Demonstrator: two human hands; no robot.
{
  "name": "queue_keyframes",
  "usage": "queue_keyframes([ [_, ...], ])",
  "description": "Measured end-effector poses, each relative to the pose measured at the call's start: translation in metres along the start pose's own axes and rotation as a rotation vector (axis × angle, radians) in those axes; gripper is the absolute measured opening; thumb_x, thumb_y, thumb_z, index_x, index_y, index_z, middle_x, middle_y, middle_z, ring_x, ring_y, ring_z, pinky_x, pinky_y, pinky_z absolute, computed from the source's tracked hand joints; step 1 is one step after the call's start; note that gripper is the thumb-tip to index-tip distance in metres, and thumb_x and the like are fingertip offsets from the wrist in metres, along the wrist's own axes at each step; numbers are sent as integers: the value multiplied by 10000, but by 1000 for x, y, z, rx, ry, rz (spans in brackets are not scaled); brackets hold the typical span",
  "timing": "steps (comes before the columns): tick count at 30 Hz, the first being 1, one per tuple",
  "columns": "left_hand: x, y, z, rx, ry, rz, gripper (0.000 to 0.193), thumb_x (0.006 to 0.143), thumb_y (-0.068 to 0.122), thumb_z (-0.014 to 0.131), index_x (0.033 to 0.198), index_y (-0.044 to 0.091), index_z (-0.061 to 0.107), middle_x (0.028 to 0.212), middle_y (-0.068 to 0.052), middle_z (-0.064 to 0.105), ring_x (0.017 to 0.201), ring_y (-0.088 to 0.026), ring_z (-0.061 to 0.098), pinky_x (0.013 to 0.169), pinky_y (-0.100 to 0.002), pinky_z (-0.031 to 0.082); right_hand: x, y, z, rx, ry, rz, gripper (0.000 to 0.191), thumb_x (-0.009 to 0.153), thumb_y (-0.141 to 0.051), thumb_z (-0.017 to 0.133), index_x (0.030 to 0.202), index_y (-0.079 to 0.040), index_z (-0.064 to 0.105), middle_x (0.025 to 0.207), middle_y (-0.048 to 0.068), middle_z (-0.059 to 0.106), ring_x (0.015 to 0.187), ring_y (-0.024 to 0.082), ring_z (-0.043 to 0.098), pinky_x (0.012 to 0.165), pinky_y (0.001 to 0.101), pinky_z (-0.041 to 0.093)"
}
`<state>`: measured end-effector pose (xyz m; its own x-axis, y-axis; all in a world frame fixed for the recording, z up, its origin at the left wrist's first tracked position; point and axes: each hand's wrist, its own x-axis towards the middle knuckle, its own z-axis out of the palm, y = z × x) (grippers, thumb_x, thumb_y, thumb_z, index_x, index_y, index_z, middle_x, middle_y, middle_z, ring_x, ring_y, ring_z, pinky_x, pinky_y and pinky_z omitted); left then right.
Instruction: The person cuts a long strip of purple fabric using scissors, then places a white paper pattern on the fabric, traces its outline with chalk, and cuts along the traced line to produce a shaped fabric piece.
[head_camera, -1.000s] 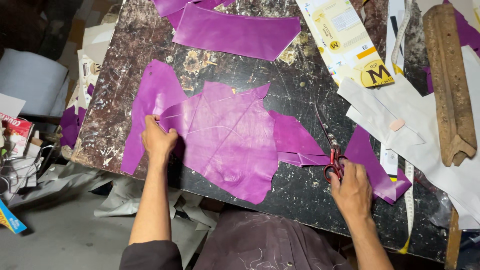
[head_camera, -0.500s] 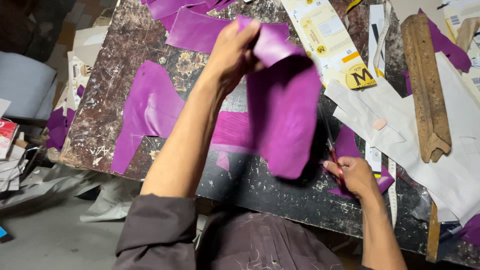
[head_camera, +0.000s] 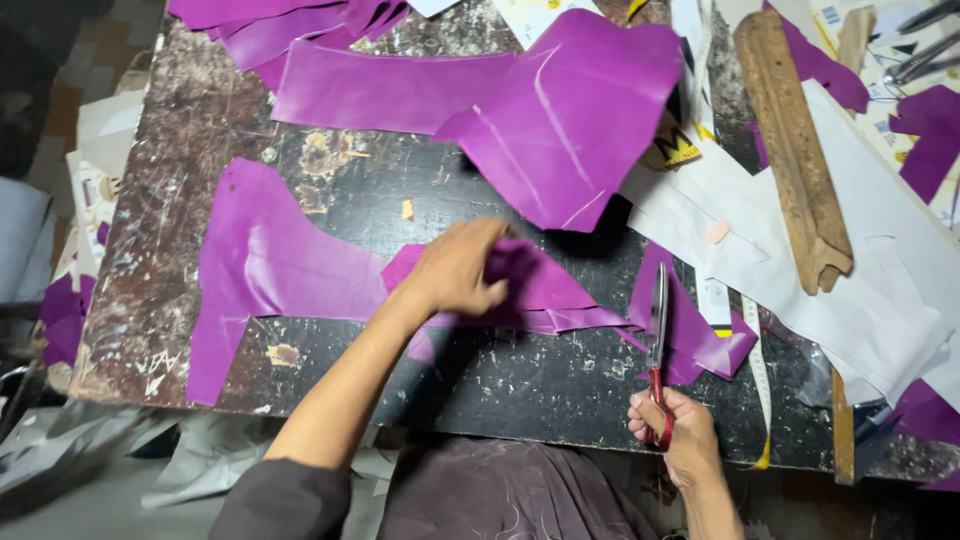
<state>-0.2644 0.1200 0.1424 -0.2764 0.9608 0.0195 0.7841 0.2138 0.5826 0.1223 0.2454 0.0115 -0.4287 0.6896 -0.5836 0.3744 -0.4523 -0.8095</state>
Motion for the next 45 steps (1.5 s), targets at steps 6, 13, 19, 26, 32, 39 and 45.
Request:
queue_keyframes([
  [6, -83, -60, 28, 435, -144, -90, 689, 692, 130, 783, 1340, 193, 554, 1331, -60, 553, 1158, -301, 559, 872, -448, 547, -17, 1, 3, 42, 88, 29, 184, 849, -151, 765, 918, 13, 718, 735, 85, 684, 608, 137, 631, 559, 276, 509],
  [13, -86, -128, 8, 426, -108, 48, 315, 872, 115, 595, 1163, 180, 698, 1204, -28, 666, 1068, -276, 634, 781, -421, 583, 1, -30, 61, 172, -344, 75, 460, 848, -540, 674, 790, -84, 646, 612, 18, 590, 525, 140, 580, 477, 272, 450],
  [19, -125, -204, -95, 816, -38, -184, 309, 949, 164, 599, 1237, 225, 693, 1251, -5, 673, 1131, -219, 638, 949, -409, 528, 47, -79, 109, 500, -561, 213, 588, 869, -696, 608, 785, -114, 608, 618, -8, 570, 544, 133, 554, 503, 259, 435],
  [26, -135, -222, -152, 1167, 190, -590, 363, 939, 180, 661, 1301, 203, 682, 1339, -86, 608, 1303, -286, 558, 1163, -524, 394, 65, -104, 138, 77, -263, 83, 443, 830, -511, 775, 798, -103, 604, 640, -11, 581, 545, 119, 577, 490, 253, 478],
  [32, -129, -143, -61, 504, 422, -353, 488, 741, 148, 761, 1203, 19, 666, 1360, -208, 574, 1253, -389, 535, 1066, -503, 445, 14, -54, 109, -86, -345, 97, 410, 845, -439, 753, 757, -66, 607, 586, 15, 597, 468, 116, 589, 432, 257, 474],
  [39, -120, -16, 80, -168, 332, -84, 391, 818, 197, 749, 1171, 45, 675, 1186, -140, 637, 1112, -343, 610, 939, -442, 513, -54, 28, 40, -161, -562, 264, 355, 886, -334, 776, 726, -59, 618, 560, 16, 572, 471, 107, 542, 462, 261, 445],
  [45, -129, -14, 99, 139, 474, -119, 447, 804, 318, 797, 1138, 53, 662, 1224, -144, 598, 1097, -344, 561, 873, -475, 433, -56, 56, -27, -333, -687, 363, 400, 881, -391, 757, 699, -75, 591, 535, 30, 586, 465, 116, 576, 465, 271, 455],
])
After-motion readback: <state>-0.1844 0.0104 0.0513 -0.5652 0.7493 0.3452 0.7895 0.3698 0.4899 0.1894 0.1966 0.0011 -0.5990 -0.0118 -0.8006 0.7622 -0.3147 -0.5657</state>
